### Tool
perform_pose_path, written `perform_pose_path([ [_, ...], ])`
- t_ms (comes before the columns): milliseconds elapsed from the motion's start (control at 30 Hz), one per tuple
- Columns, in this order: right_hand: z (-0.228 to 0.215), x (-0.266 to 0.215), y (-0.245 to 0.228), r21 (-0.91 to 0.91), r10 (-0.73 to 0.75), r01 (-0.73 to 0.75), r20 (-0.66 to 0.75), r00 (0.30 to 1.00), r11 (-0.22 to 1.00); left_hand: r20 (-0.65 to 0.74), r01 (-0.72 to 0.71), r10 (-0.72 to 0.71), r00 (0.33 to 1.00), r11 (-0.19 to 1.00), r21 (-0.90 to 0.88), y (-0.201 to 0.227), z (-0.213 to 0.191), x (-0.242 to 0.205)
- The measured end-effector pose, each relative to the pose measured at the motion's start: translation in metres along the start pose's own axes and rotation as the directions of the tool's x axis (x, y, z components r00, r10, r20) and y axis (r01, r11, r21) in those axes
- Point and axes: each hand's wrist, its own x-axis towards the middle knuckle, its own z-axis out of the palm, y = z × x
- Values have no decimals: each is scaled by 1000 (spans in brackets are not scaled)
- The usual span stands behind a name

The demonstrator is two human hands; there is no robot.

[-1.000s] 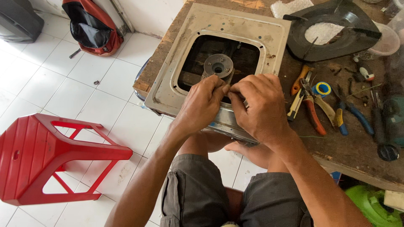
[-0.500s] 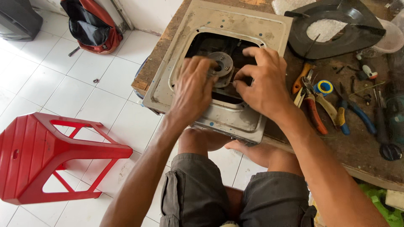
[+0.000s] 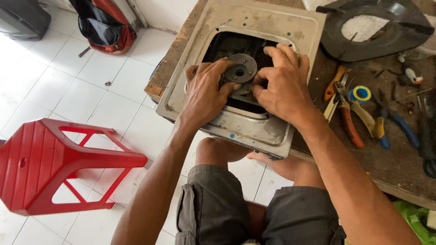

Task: The person works on a disassembled appliance placed on a wooden table, using pliers to manipulate a small metal piece and then inserting it into the central component. They continue to adjust the internal parts by hand.

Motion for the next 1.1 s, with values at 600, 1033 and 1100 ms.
perform_pose_path([
  [600,8,-7,3,-51,-57,52,-92,994,997,-27,-35,35,999,999,7,6,-3,-6],
  [1033,6,-8,-2,-47,-39,35,-87,995,998,1,4,-4,1000,1000,-7,9,-2,-8],
  [1100,1,-6,-4,-12,2,-2,-31,1000,1000,13,24,-24,1000,1000,-19,10,-4,-5],
])
